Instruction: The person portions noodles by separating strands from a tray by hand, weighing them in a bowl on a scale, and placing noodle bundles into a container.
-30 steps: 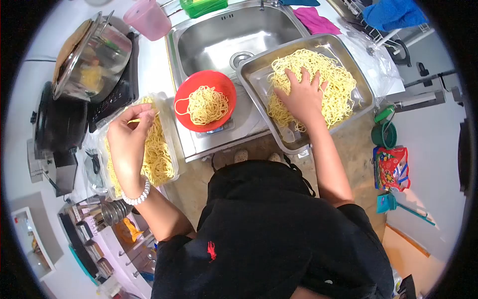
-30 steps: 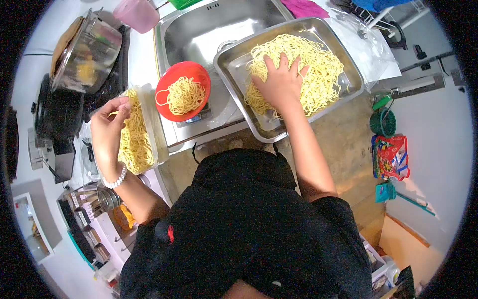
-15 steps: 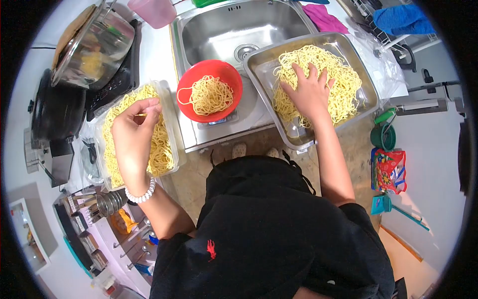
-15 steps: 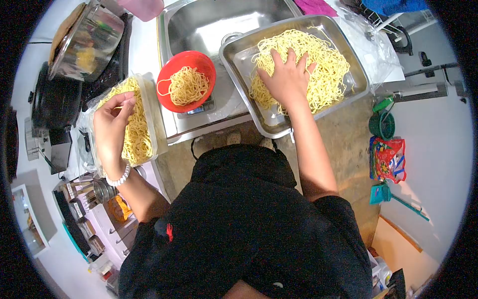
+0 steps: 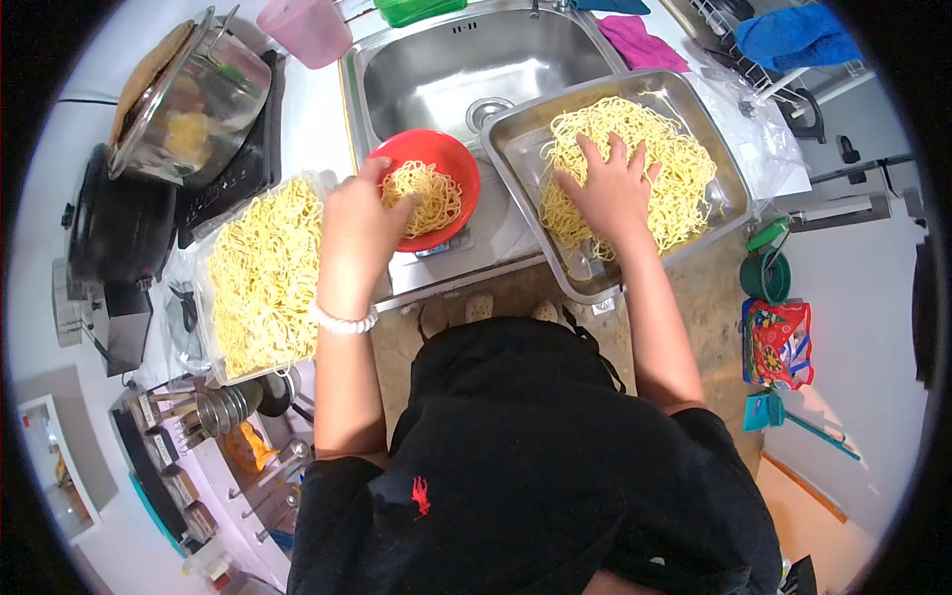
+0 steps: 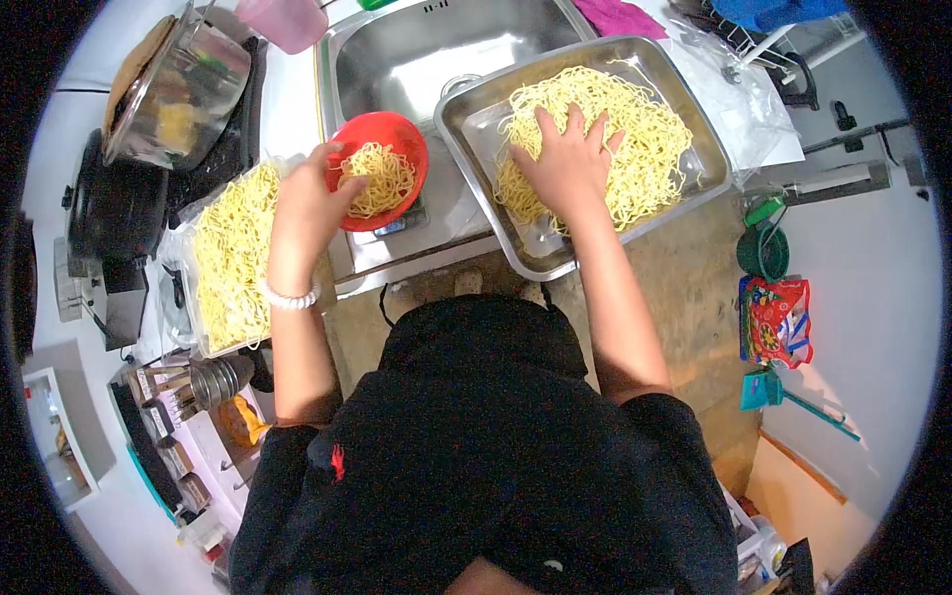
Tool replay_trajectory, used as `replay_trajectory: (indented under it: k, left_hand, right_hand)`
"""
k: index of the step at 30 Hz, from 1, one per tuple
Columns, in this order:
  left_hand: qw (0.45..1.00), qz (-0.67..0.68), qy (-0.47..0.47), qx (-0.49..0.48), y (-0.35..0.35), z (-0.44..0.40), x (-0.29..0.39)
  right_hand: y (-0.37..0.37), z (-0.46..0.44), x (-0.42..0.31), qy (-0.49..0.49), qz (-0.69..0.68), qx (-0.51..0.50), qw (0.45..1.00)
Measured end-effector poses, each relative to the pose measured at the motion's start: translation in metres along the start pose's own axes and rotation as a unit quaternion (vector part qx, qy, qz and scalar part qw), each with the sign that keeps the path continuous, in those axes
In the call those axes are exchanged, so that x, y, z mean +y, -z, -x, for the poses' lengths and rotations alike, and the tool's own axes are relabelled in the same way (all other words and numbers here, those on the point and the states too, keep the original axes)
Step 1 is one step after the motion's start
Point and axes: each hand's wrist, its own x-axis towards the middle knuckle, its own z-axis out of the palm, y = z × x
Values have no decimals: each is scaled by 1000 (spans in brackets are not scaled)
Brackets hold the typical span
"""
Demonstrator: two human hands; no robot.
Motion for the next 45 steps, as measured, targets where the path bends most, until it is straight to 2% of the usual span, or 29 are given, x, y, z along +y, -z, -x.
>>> replay_trajectory:
  k: [3,4,7,8,11,12,15,18,21,22,25,29,31,35,37,40,45]
  left_hand:
    - [998,-54,15,-38,-16,-2,10]
    - [998,-48,-33,-1,-20,-2,11]
    - [996,14,-80,42,-22,-4,23]
    - [993,30,-99,54,-22,-6,29]
    - [986,115,-115,22,-17,-10,54]
    - [981,119,-145,49,-18,-11,60]
    - [981,131,-137,32,-17,-12,71]
    - [975,169,-141,40,-17,-10,69]
    - [971,172,-155,62,-16,-10,61]
    - [970,181,-151,64,-14,-9,61]
    - [965,214,-134,66,-8,-4,59]
    - [959,256,-106,64,-4,2,56]
    - [957,264,-99,68,-1,4,53]
    - [957,270,-77,79,7,8,44]
    - [956,275,-52,84,12,10,39]
    - [951,293,-13,94,21,13,34]
    - [934,332,51,120,40,21,21]
  right_hand:
    - [0,0,-1,-1,1,-2,1000]
    - [-1,-1,0,-4,3,-4,1000]
    - [-2,-1,3,3,-28,6,1000]
    - [-1,2,3,11,-60,83,995]
    - [3,-2,15,26,-166,93,981]
    - [3,-2,13,27,-171,151,973]
    - [21,-1,17,30,-213,155,964]
    - [48,-3,26,0,-354,166,920]
    - [92,-3,33,-50,-388,97,915]
    - [97,-7,36,-22,-410,118,904]
    - [130,-9,38,-52,-459,74,884]
    - [166,-11,39,60,-579,60,811]
    - [189,-8,31,74,-576,99,808]
    - [222,-10,36,142,-591,201,768]
    - [244,-14,39,235,-612,189,731]
    - [272,-18,22,264,-618,228,705]
    - [289,-34,-18,320,-647,203,662]
